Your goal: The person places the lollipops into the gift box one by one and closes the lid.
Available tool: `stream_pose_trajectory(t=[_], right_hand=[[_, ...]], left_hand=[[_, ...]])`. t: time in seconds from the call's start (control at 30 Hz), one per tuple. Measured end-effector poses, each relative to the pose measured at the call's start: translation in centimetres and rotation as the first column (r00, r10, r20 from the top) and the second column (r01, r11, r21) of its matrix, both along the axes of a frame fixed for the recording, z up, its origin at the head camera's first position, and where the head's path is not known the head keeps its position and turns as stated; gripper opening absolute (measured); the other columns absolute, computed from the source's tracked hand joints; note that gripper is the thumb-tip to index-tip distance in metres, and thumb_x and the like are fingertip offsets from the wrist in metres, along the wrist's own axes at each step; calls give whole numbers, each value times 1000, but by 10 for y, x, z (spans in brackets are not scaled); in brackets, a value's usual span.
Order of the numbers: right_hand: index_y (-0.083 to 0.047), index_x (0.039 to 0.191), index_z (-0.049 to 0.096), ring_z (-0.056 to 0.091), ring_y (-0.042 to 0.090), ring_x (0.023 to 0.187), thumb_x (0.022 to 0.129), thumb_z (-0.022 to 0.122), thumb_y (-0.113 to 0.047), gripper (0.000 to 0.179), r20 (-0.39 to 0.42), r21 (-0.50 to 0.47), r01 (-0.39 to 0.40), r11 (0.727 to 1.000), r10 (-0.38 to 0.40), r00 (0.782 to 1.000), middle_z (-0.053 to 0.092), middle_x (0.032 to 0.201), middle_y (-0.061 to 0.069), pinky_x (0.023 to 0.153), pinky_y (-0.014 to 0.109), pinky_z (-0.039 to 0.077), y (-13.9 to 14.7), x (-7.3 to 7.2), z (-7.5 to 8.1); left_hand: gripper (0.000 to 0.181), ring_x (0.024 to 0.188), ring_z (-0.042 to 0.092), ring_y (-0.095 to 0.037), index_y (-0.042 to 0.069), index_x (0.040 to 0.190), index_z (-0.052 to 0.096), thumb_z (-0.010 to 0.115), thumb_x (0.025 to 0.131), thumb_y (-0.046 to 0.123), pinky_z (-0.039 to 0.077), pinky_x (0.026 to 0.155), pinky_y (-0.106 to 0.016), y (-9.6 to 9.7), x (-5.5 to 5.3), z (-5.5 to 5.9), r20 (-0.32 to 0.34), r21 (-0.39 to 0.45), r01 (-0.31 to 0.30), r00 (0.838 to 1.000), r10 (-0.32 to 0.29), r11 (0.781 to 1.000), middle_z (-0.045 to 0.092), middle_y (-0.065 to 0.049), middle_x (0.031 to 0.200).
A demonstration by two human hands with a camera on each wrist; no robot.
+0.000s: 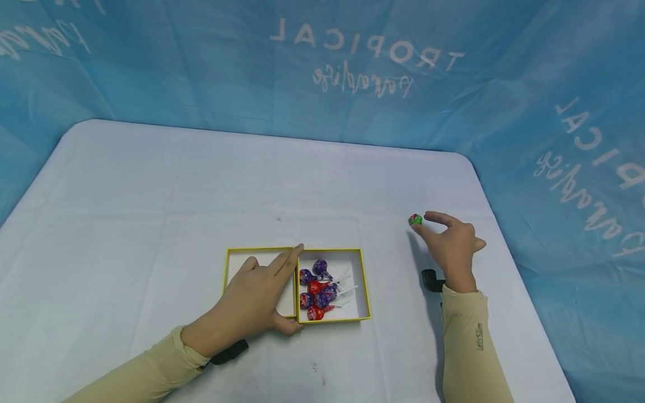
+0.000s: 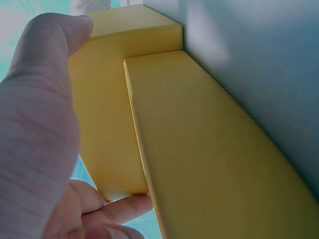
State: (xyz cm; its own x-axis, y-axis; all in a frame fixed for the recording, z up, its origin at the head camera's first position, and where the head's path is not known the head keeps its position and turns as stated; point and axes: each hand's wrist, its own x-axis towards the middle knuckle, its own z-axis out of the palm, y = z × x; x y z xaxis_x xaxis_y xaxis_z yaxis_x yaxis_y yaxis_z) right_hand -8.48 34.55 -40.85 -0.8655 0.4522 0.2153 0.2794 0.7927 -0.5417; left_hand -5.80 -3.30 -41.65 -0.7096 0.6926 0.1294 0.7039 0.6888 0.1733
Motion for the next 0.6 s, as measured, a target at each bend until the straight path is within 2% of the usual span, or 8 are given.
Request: stream_pose_trajectory(t=[0.13, 0.23, 0.33, 0.6], right_hand=[[-9, 113, 78, 57, 38, 92, 83, 81, -38, 42, 31, 16, -5, 1000, 5, 999, 58, 59, 11, 82, 53, 16, 4, -4, -4], [-8, 112, 78, 59, 40, 97, 84, 80, -37, 41, 40, 36, -17, 999, 15, 999, 69, 79, 20, 82, 54, 16, 7, -6, -7], [-6, 112, 78, 61, 41, 103, 85, 79, -36, 40, 57, 45, -26, 999, 23, 998, 72, 94, 22, 83, 55, 16, 9, -8, -8], [-4, 112, 78, 60, 41, 109, 85, 79, -33, 39, 116, 22, -18, 1000, 16, 993, 74, 105, 22, 86, 56, 16, 13, -12, -8]], left_hand=[[134, 53, 48, -7, 3, 158, 29, 71, 59, 84, 29, 68, -30, 0, 0, 0, 9, -3, 1, 1000, -1, 1000, 57, -7, 145], [134, 54, 50, -8, 3, 157, 29, 71, 59, 84, 30, 68, -30, 0, 0, 0, 0, 0, 1, 1000, -1, 1000, 57, -7, 144], [134, 55, 51, -9, 3, 157, 29, 71, 59, 84, 30, 68, -30, 0, 0, 0, -4, -1, -1, 1000, 1, 1000, 56, -7, 145], [135, 54, 48, -6, 3, 158, 28, 71, 59, 84, 31, 70, -29, 1, -1, -1, 4, -8, -8, 1000, 8, 1000, 56, -5, 144]])
